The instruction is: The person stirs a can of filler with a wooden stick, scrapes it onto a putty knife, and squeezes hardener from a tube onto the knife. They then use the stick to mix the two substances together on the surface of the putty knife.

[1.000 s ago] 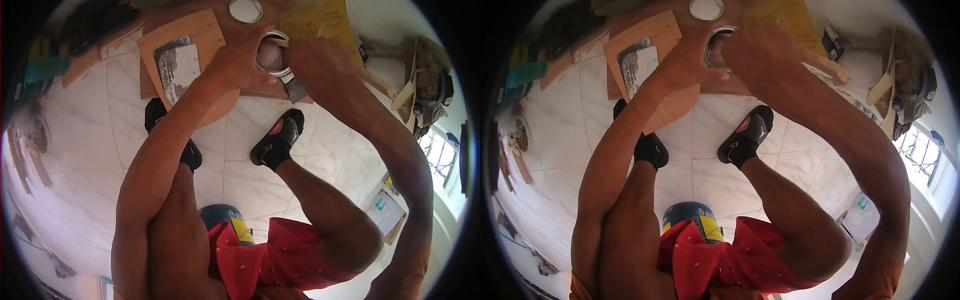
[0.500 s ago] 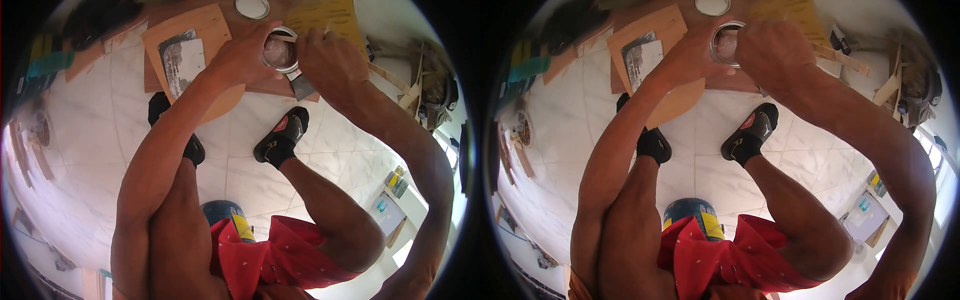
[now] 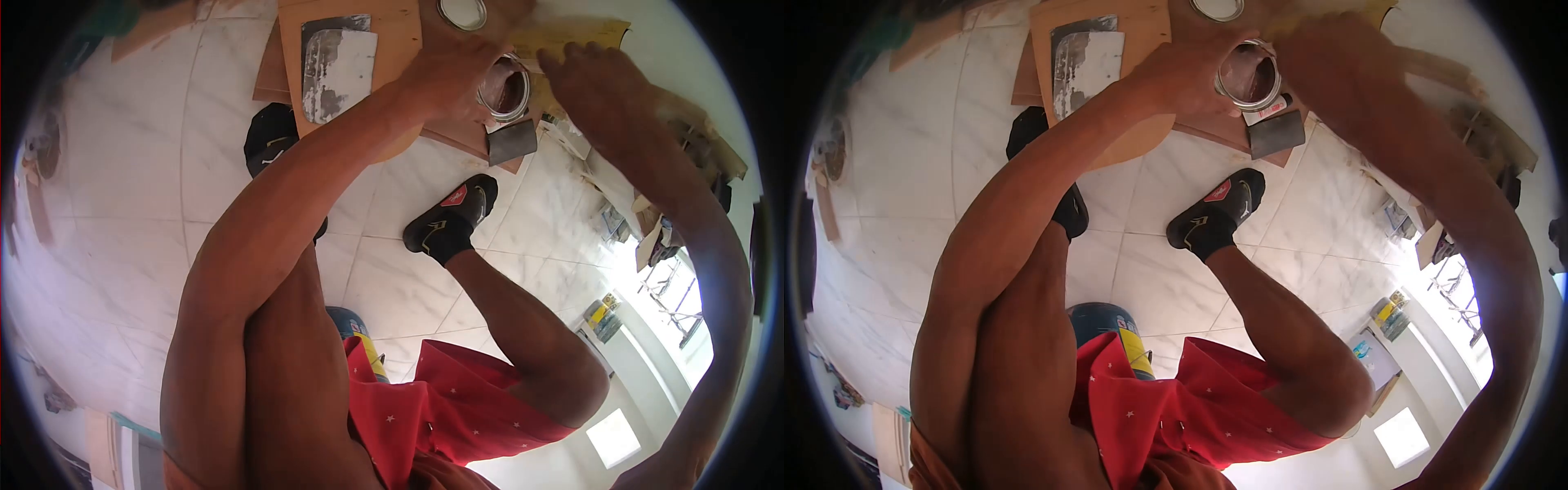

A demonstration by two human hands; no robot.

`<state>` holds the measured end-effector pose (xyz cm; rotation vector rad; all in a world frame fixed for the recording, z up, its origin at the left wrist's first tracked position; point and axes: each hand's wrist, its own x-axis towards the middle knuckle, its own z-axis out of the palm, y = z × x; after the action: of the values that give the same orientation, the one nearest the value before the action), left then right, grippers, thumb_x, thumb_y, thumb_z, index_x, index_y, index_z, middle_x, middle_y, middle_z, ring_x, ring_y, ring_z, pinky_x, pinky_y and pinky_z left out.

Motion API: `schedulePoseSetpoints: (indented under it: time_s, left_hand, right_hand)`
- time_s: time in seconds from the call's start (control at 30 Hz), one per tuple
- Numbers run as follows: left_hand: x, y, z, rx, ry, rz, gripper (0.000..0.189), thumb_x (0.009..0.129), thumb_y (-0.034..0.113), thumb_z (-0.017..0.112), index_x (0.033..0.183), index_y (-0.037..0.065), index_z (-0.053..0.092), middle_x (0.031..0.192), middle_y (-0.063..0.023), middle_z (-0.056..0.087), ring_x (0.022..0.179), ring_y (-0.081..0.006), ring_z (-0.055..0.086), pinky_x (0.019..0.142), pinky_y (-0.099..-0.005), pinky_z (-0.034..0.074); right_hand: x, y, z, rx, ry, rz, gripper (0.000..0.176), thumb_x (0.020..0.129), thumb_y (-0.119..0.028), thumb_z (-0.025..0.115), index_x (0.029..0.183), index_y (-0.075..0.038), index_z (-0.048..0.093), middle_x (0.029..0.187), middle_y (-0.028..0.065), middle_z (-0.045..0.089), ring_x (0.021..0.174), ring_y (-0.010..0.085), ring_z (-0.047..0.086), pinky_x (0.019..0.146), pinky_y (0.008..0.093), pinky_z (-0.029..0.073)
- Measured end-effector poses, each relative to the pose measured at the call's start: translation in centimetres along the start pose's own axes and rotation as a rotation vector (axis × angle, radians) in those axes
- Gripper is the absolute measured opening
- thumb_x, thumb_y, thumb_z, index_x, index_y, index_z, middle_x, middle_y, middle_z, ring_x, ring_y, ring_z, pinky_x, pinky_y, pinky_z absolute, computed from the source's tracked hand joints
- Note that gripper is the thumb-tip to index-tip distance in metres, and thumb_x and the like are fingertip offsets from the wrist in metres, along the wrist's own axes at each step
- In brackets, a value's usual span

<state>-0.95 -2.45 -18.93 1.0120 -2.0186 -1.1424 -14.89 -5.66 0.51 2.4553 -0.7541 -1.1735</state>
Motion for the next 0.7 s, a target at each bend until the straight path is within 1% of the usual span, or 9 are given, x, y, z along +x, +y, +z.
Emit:
schedulePoseSetpoints:
  time_s: [0.07, 0.13, 0.17, 0.27, 0.3, 0.4, 0.5, 0.6, 0.7]
  left_hand:
    - [0.2, -0.7, 0.6, 0.054, 0.059, 0.044, 0.097, 0.068, 0.026, 0.087, 0.15, 0.016, 0.036, 0.147, -0.007, 0.051, 0.128, -0.0287, 0.056, 0.099, -0.0437, 0.051]
    - [0.1, -0.4, 0.6, 0.045, 0.063, 0.037, 0.099, 0.068, 0.027, 0.088, 0.15, 0.016, 0.036, 0.147, -0.0064, 0.05, 0.13, -0.028, 0.055, 0.1, -0.0448, 0.051]
    - [0.0, 0.0, 0.2, 0.015, 0.038, 0.009, 0.099, 0.067, 0.027, 0.088, 0.151, 0.016, 0.036, 0.147, -0.0061, 0.05, 0.131, -0.0277, 0.053, 0.1, -0.0454, 0.05]
    - [-0.2, 0.1, 0.1, 0.002, 0.015, -0.03, 0.1, 0.067, 0.029, 0.089, 0.151, 0.016, 0.036, 0.148, -0.0055, 0.05, 0.133, -0.0281, 0.052, 0.1, -0.0463, 0.05]
    - [-0.2, 0.1, 0.1, 0.007, 0.016, -0.031, 0.1, 0.067, 0.03, 0.089, 0.151, 0.016, 0.036, 0.148, -0.0052, 0.049, 0.133, -0.0284, 0.052, 0.1, -0.0464, 0.05]
    - [-0.2, 0.2, 0.2, 0.071, 0.037, -0.017, 0.101, 0.066, 0.031, 0.089, 0.151, 0.015, 0.037, 0.147, -0.0057, 0.05, 0.132, -0.0294, 0.052, 0.1, -0.0467, 0.05]
    - [-0.1, 0.0, 0.3, 0.052, 0.032, -0.012, 0.103, 0.065, 0.029, 0.09, 0.151, 0.015, 0.036, 0.145, -0.0067, 0.051, 0.131, -0.0295, 0.054, 0.101, -0.0464, 0.05]
    - [0.2, -0.4, 0.5, 0.034, 0.038, 0.01, 0.103, 0.064, 0.028, 0.09, 0.151, 0.015, 0.036, 0.143, -0.0077, 0.052, 0.13, -0.0297, 0.054, 0.101, -0.0461, 0.05]
    - [0.0, -0.3, 0.5, 0.0, 0.047, 0.041, 0.103, 0.064, 0.027, 0.09, 0.151, 0.015, 0.036, 0.144, -0.0079, 0.051, 0.13, -0.0298, 0.054, 0.101, -0.0459, 0.05]
  right_hand:
    - [0.4, -1.6, 0.5, -0.018, 0.005, 0.078, 0.019, 0.088, -0.012, 0.065, 0.105, -0.005, 0.065, 0.089, 0.0085, 0.069, 0.084, 0.0249, 0.07, 0.072, 0.0379, 0.056]
    - [0.3, -3.6, 0.9, -0.025, -0.042, 0.206, 0.007, 0.086, -0.015, 0.068, 0.086, -0.009, 0.072, 0.088, 0.008, 0.072, 0.083, 0.0255, 0.073, 0.066, 0.0373, 0.057]
    - [0.3, -4.3, 1.4, -0.015, -0.18, 0.218, 0.036, 0.087, -0.013, 0.065, 0.122, -0.004, 0.061, 0.09, 0.0099, 0.067, 0.081, 0.0228, 0.072, 0.069, 0.036, 0.058]
    - [0.8, -5.7, -1.1, 0.002, -0.358, 0.143, 0.027, 0.085, -0.012, 0.068, 0.111, -0.005, 0.066, 0.085, 0.0097, 0.067, 0.081, 0.0212, 0.072, 0.067, 0.0358, 0.058]
    - [1.2, -4.7, -2.0, 0.06, -0.452, -0.049, 0.016, 0.083, -0.012, 0.069, 0.097, -0.005, 0.069, 0.084, 0.0092, 0.068, 0.081, 0.0227, 0.073, 0.072, 0.0357, 0.059]
    - [2.6, -2.2, -2.4, 0.215, -0.391, -0.11, 0.012, 0.082, -0.011, 0.069, 0.092, -0.005, 0.071, 0.088, 0.0102, 0.069, 0.086, 0.027, 0.072, 0.079, 0.0363, 0.057]
    - [2.6, 0.2, -1.9, 0.371, -0.307, -0.118, 0.016, 0.082, -0.009, 0.067, 0.095, -0.005, 0.073, 0.091, 0.013, 0.07, 0.093, 0.0313, 0.07, 0.086, 0.0389, 0.055]
    - [4.2, 1.7, -1.3, 0.626, -0.676, 0.083, 0.017, 0.082, -0.009, 0.065, 0.097, -0.006, 0.072, 0.097, 0.0154, 0.07, 0.096, 0.032, 0.068, 0.087, 0.0414, 0.053]
    - [1.7, 1.4, 1.6, 0.755, -0.283, 0.214, 0.017, 0.083, -0.011, 0.067, 0.099, -0.007, 0.07, 0.106, 0.0139, 0.069, 0.096, 0.0317, 0.069, 0.084, 0.0413, 0.053]
